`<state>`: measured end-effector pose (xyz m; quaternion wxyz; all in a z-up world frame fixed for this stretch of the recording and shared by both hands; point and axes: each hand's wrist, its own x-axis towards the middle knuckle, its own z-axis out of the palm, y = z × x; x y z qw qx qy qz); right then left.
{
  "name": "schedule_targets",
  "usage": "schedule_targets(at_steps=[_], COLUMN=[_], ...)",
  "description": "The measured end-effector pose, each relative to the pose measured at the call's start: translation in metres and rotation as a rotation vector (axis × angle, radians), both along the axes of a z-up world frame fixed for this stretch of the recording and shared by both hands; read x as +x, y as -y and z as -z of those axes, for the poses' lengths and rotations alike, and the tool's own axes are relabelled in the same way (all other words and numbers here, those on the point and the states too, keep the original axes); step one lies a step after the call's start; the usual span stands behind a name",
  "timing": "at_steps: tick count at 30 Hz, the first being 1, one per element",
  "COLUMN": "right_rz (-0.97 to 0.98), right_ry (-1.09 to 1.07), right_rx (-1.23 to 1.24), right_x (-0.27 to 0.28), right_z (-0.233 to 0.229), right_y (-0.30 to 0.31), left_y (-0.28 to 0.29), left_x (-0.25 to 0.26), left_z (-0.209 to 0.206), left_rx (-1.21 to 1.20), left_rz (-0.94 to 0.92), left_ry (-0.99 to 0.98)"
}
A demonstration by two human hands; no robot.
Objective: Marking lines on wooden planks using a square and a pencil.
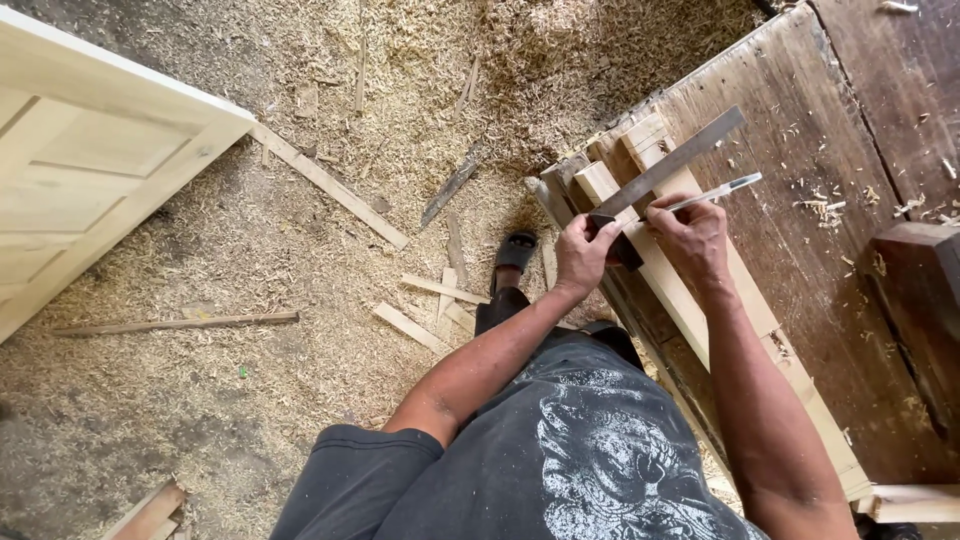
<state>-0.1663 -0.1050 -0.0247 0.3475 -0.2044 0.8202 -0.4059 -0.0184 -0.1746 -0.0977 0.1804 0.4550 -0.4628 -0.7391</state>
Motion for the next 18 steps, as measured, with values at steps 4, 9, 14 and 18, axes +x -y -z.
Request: schedule_targets(at_steps=[4, 9, 14, 18], right_rz=[0.053, 0.093, 0.086, 0.088], right_ry=[0.050, 0.077, 0.051, 0.053], right_rx=[0.015, 0.022, 0.034, 0.013], right_x=[0.005, 0.005, 0.008, 0.005], right_z=[-0.002, -0.001, -0.005, 0.003], right_y=[0.000, -0.002, -0.004, -0.007], left_y=[0.003, -0.001, 0.003, 0.003], left_x=[0.001, 0.002, 0.002, 0.002], left_z=[-0.005, -0.007, -0.014, -0.011], left_rx=[0.020, -0.080, 0.075, -0.033], left_rz=[0.018, 0.039, 0.035, 0.046], left_ry=[0.006, 0.022, -0.009, 0.042])
